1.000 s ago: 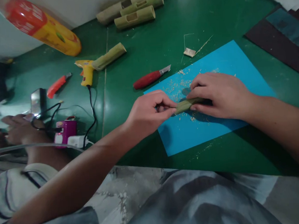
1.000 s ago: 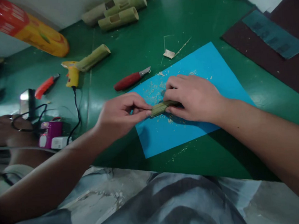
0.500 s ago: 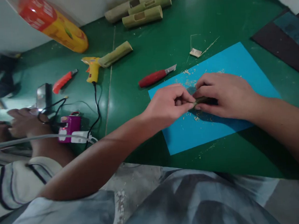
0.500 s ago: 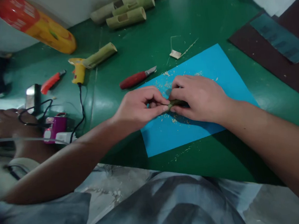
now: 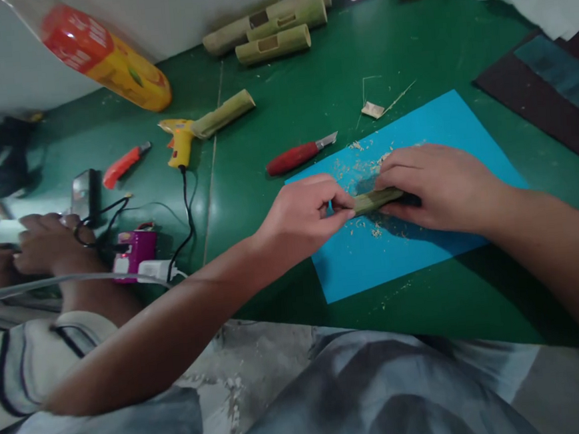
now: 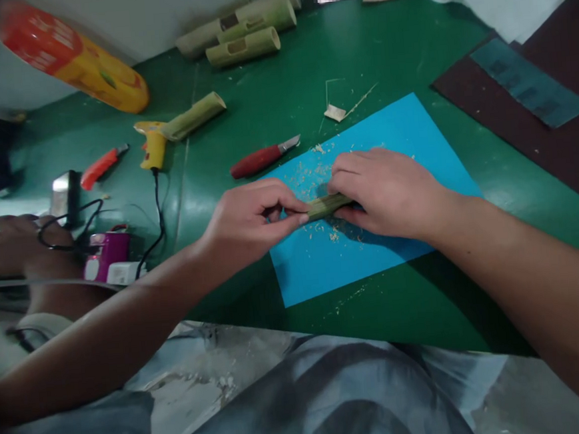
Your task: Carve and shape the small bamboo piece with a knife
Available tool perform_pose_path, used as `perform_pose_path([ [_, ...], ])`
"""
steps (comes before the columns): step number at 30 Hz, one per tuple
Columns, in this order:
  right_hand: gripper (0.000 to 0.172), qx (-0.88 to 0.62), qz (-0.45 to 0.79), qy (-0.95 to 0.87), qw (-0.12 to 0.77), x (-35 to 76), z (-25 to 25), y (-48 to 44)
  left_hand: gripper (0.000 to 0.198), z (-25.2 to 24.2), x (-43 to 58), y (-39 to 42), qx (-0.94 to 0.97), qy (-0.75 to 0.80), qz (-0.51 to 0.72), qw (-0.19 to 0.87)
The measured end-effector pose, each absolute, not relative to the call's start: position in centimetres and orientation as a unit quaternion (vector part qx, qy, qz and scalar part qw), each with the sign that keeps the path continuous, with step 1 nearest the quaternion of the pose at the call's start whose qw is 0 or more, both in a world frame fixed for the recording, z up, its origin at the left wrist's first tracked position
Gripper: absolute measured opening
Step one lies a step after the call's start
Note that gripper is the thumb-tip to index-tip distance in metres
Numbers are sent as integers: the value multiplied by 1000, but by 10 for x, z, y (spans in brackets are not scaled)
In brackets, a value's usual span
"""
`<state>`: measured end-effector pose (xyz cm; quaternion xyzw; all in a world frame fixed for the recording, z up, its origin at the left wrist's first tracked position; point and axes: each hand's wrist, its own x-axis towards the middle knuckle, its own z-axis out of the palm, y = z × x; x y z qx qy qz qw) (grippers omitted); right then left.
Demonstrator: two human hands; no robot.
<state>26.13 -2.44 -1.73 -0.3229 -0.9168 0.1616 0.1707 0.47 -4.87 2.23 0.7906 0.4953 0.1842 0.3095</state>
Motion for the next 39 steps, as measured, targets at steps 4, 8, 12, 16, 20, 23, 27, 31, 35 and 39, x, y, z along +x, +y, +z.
perform_pose_path([
  [4,17,-310,164,-922,163,263,-13,-28,24,25,-6,-60,722,552,192,370],
  [8,19,-284,187,-923,178,260,-14,-31,24,22,-7,-66,660,567,208,446],
  [12,19,-281,199,-922,176,259,-17,-32,16,23,-2,-63,678,553,183,448],
  [16,22,-284,208,-921,164,259,-17,-30,11,25,-1,-58,731,547,170,371],
  [20,20,-283,215,-919,168,258,-15,-28,8,25,-3,-59,742,553,170,339],
  [23,18,-286,214,-919,169,256,-14,-27,13,25,-5,-60,741,554,174,337],
  [27,20,-290,212,-918,168,255,-14,-28,18,27,-8,-59,737,553,174,347],
  [31,19,-290,211,-918,167,255,-14,-28,18,24,-8,-54,731,540,175,378],
  [35,18,-299,222,-913,167,254,-12,-28,18,20,6,-46,734,517,179,402],
  [39,18,-306,240,-905,172,254,-12,-28,21,23,12,-39,752,498,160,402],
])
